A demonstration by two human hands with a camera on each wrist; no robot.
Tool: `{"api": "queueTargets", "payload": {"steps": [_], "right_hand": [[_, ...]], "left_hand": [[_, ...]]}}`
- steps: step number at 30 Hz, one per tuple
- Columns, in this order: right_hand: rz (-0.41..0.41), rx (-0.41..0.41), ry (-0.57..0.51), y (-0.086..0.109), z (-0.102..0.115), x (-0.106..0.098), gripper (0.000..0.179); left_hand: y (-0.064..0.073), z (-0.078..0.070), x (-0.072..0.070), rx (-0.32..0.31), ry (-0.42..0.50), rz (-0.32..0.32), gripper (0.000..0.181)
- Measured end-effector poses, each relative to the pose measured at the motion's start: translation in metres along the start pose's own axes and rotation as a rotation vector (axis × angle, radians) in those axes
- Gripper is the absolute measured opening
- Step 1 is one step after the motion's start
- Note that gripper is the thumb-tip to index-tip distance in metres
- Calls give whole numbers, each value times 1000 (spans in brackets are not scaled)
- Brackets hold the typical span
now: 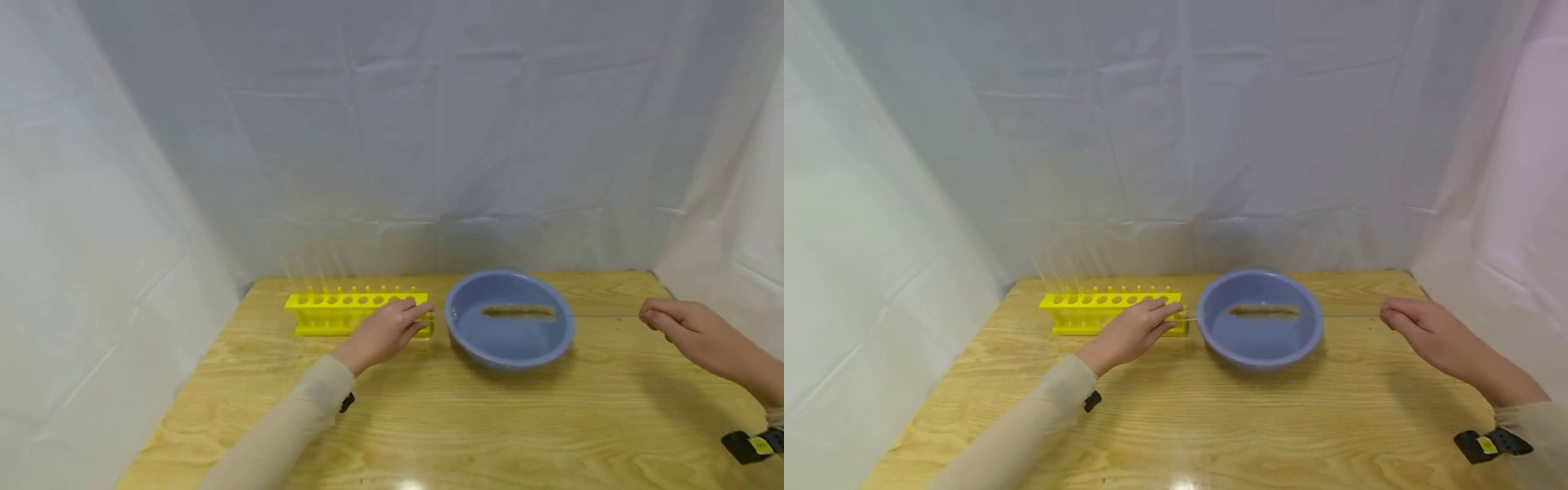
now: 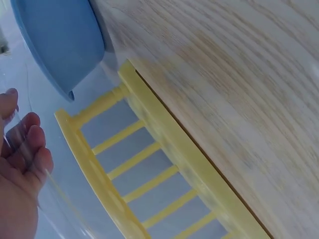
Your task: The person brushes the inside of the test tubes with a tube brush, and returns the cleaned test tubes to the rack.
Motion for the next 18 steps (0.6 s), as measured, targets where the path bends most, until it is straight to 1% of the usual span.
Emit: {"api": "queueTargets", "payload": {"steps": [4, 8, 18], "right_hand": [[-15, 0, 32, 1, -2, 3, 25], [-13, 2, 28, 2, -5, 7, 25], [-11, 15, 64, 8, -8, 12, 26]], "left_hand": [[-4, -2, 0, 26, -37, -11, 36], [-12, -6, 4, 54, -78, -26, 34], [-28, -14, 5, 74, -214, -45, 33]]}}
Point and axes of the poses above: each hand's wrist, its own y-axis away from the middle knuckle, its own x-axis out of the palm, z = x × y, the point moved 6 cm from there along -y, towards the middle knuckle, and after that the axes turned 11 degrees about y, right-handed, at the moved point
